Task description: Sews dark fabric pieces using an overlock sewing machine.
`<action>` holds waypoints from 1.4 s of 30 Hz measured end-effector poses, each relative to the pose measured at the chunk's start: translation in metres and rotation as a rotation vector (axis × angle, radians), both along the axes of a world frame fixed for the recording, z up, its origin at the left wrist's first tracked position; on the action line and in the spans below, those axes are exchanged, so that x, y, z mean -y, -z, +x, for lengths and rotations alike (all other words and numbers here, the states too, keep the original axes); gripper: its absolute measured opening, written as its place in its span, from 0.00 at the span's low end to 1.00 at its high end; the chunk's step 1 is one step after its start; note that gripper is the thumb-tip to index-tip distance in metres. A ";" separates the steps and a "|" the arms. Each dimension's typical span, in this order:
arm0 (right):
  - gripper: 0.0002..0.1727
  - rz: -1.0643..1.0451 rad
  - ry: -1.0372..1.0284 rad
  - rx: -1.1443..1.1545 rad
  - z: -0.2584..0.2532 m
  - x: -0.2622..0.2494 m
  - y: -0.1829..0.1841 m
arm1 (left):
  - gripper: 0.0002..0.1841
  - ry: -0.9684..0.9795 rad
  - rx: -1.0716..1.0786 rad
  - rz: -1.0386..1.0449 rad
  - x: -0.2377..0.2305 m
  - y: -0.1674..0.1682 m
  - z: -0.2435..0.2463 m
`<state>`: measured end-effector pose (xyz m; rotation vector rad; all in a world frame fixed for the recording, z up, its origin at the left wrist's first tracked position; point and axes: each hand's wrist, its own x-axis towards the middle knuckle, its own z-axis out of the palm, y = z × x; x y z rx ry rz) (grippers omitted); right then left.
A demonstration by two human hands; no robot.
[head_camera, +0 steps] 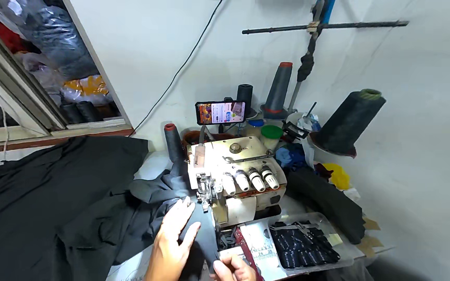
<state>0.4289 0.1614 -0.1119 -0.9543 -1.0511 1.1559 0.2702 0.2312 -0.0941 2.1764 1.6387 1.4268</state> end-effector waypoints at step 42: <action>0.14 0.012 -0.173 0.014 -0.023 -0.022 0.021 | 0.24 -0.096 0.210 -0.219 0.053 0.000 -0.025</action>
